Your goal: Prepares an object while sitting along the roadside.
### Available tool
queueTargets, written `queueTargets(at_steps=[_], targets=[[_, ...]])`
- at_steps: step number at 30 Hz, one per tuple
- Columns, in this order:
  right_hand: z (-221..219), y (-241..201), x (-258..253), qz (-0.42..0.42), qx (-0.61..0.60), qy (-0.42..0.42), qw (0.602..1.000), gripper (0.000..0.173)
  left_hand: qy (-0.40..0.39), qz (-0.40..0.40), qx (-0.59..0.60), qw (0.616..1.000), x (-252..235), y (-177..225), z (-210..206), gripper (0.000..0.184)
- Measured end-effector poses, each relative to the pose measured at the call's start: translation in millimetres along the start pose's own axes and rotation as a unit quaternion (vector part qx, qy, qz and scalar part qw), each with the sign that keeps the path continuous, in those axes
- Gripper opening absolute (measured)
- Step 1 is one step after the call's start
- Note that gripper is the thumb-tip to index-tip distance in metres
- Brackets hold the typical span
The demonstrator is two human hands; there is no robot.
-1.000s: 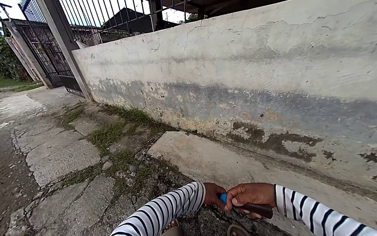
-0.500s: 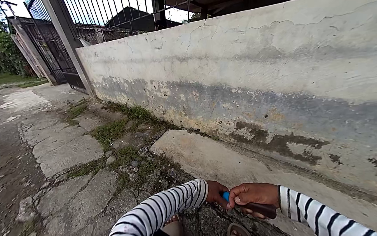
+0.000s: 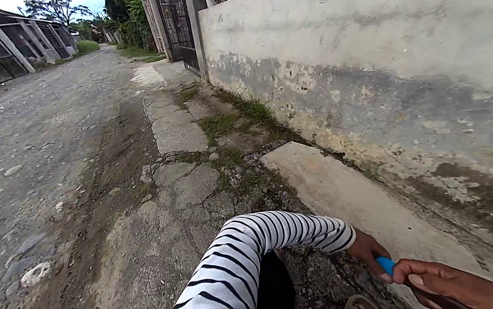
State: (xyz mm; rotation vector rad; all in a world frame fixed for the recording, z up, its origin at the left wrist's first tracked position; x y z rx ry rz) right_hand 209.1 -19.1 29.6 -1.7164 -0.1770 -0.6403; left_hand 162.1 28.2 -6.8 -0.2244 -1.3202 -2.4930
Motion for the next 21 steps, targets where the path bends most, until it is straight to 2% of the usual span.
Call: queueTargets(at_steps=[8,21], targets=[[3.0,2.9,-1.5,0.012,-0.011,-0.008,1.000,0.025,0.014,-0.017,-0.013,1.000,-2.5,2.5,1.5,0.036],[2.5,2.3,0.1,0.005,-0.014,-0.001,1.000,0.026,0.006,0.012,0.018,1.000,-3.1,1.3,0.6,0.030]])
Point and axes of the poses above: each hand's wrist, its own x-axis away from the middle knuckle, its own z-axis out of the back of the hand, y = z × x, the point moved 10 cm from there along -x, towards the middle knuckle, and after that the axes turned 15 degrees about -y, right-handed, at the moved point
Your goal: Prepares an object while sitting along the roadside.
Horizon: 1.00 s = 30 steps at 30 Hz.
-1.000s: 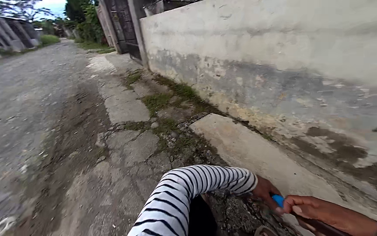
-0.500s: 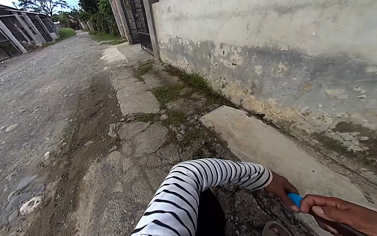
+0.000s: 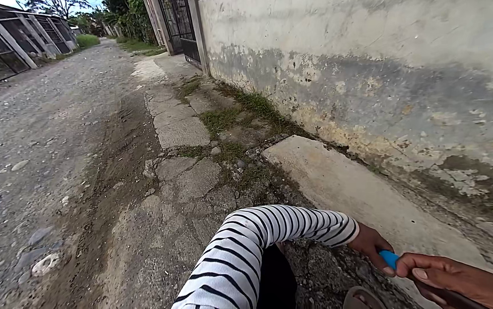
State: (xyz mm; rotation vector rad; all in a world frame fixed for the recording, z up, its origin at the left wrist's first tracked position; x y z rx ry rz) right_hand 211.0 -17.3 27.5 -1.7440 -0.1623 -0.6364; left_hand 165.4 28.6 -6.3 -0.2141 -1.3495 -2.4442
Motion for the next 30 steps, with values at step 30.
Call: queueTargets(at_steps=[30], targets=[[3.6,16.1,7.1,-0.020,-0.010,0.024,0.999,0.031,-0.017,-0.032,-0.016,0.999,5.9,8.4,-1.1,0.032]])
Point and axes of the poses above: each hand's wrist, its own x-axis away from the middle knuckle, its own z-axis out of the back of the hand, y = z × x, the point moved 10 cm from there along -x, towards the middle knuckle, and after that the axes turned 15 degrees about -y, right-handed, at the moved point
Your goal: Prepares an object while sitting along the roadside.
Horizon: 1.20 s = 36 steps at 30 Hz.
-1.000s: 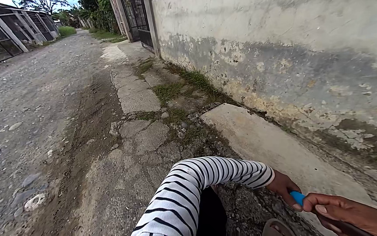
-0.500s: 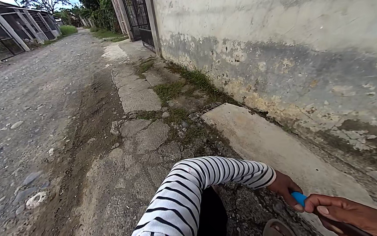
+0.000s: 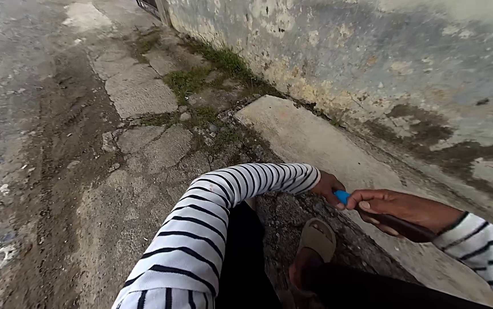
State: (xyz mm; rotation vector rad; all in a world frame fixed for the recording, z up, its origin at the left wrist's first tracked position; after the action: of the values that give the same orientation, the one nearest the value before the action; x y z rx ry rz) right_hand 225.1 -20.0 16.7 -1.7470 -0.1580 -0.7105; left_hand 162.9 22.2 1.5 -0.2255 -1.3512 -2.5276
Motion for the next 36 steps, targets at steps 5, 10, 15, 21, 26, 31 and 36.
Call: queueTargets(at_steps=[5,10,15,21,26,31,36], targets=[[-1.7,-3.6,-1.1,0.014,-0.028,-0.012,0.999,0.025,0.000,-0.021,0.008,1.000,-2.5,-1.9,0.5,0.031],[-0.2,-5.8,-0.4,0.016,-0.028,-0.001,0.999,0.025,-0.012,-0.006,0.000,1.000,0.0,-0.7,2.9,0.030],[-12.2,-3.6,-2.6,0.012,-0.010,-0.034,0.999,0.032,-0.001,0.024,0.014,1.000,6.8,2.4,-13.3,0.035],[-8.0,-17.9,-2.1,0.023,0.062,-0.016,0.998,0.031,-0.057,0.071,0.061,0.994,22.1,6.6,3.4,0.037],[10.4,1.8,18.2,-0.033,0.128,0.044,0.990,0.031,0.144,0.124,0.228,0.955,118.8,-1.0,68.4,0.044],[27.8,52.1,43.8,-0.163,0.169,0.108,0.966,0.059,0.251,0.077,0.296,0.918,225.0,-12.2,7.6,0.065],[-85.4,-20.6,66.8,-0.327,0.185,0.233,0.897,0.025,0.394,-0.118,0.393,0.822,295.1,-48.2,-118.1,0.096]])
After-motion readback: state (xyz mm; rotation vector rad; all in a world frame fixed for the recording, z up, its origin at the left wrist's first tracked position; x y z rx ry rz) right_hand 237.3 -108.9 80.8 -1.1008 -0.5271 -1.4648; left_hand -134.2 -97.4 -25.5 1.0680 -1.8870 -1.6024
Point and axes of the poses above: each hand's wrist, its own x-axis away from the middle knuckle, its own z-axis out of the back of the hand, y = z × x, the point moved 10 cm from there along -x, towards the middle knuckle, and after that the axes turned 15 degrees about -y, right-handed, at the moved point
